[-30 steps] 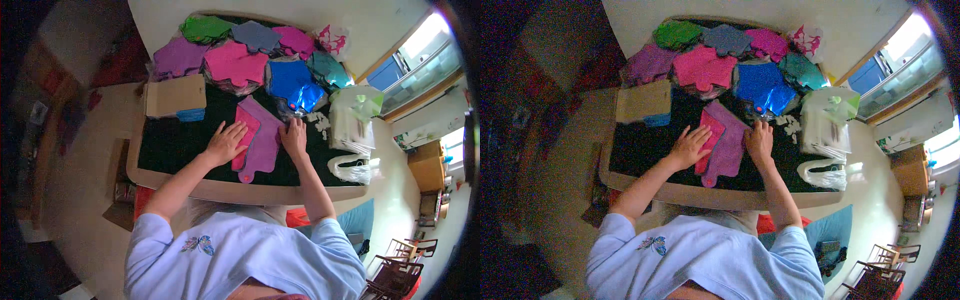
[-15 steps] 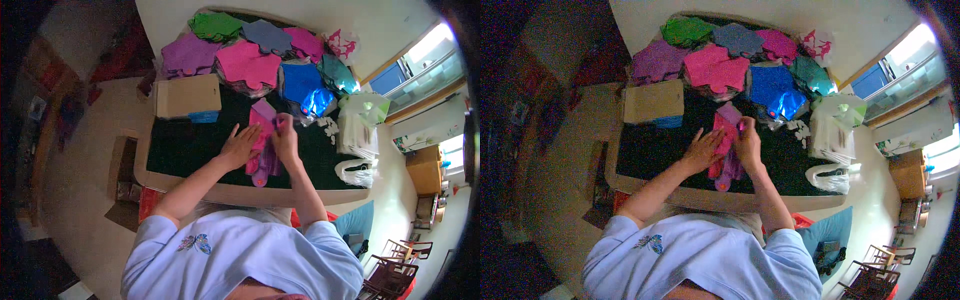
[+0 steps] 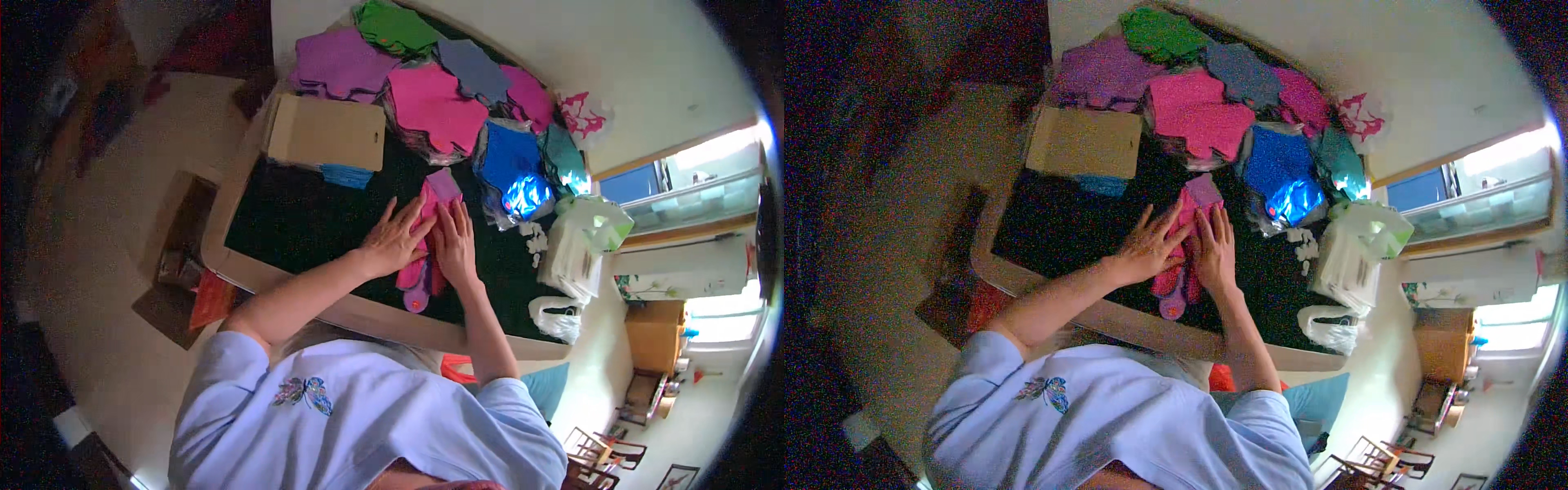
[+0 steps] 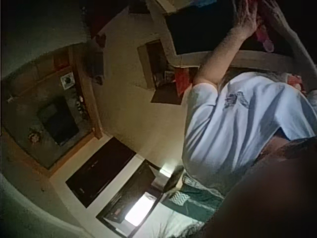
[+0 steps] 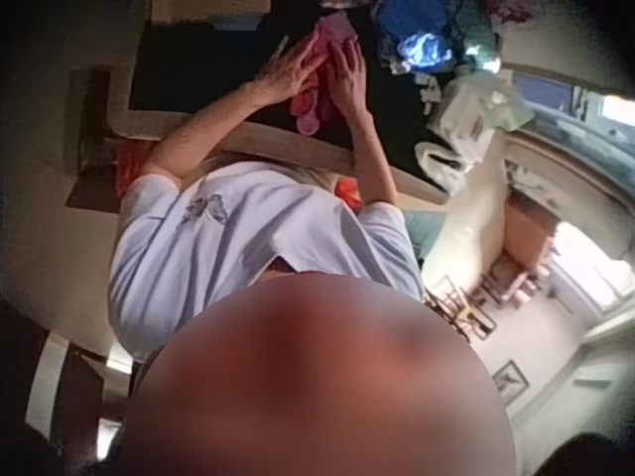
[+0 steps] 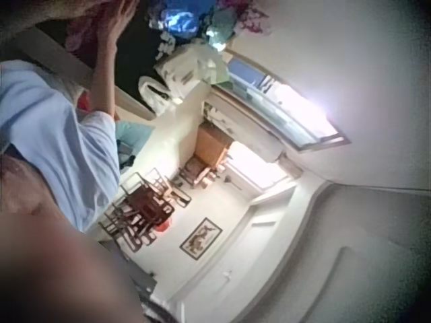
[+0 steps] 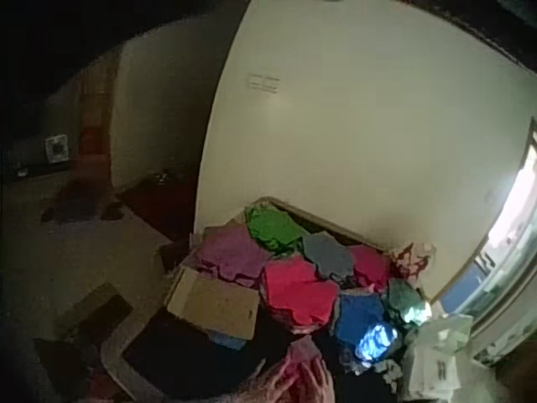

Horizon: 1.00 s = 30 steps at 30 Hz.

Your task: Folding colorful cloth items and placing them into cardboard and plastic packaging.

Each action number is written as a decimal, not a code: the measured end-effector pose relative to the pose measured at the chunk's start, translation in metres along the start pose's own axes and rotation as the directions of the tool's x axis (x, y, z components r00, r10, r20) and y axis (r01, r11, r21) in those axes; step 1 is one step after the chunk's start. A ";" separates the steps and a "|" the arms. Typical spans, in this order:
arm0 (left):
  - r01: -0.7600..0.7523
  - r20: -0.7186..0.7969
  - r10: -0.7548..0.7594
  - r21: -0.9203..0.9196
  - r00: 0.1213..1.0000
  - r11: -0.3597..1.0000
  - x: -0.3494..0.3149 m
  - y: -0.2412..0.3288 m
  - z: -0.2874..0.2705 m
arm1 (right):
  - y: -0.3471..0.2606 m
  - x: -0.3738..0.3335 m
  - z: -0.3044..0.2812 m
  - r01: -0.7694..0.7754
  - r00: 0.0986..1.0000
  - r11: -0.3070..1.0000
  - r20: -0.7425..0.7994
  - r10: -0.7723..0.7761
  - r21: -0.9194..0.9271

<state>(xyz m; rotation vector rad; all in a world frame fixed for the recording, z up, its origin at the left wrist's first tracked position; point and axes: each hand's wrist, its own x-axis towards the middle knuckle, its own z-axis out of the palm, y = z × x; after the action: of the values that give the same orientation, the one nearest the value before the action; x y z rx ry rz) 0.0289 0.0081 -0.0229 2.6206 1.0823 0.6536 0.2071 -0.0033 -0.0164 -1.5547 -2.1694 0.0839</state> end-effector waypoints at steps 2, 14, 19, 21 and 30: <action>-0.009 -0.033 0.006 -0.074 0.999 0.997 0.000 -0.001 0.000 | -0.004 -0.001 0.007 -0.039 0.999 0.994 -0.009 0.038 -0.103; -0.031 -0.050 0.030 -0.024 0.998 0.999 0.000 -0.002 0.008 | -0.012 0.001 0.013 -0.068 0.996 0.988 -0.067 0.060 -0.136; -0.027 -0.005 0.027 0.025 1.000 0.999 -0.001 -0.001 0.004 | 0.001 -0.003 -0.003 -0.008 0.999 0.995 0.040 0.004 0.096; -0.025 -0.023 0.026 0.052 0.999 0.998 -0.001 -0.003 0.009 | -0.001 -0.004 -0.007 0.013 0.994 0.990 0.104 -0.027 0.138; 0.000 0.068 0.006 -0.091 0.998 0.996 -0.013 0.004 -0.010 | -0.008 -0.005 -0.009 0.039 0.990 0.999 0.137 -0.034 -0.037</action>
<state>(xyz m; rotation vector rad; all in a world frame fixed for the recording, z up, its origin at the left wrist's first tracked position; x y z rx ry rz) 0.0184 -0.0041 -0.0168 2.5481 1.0049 0.5946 0.2052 -0.0126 -0.0080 -1.5721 -2.3174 0.1397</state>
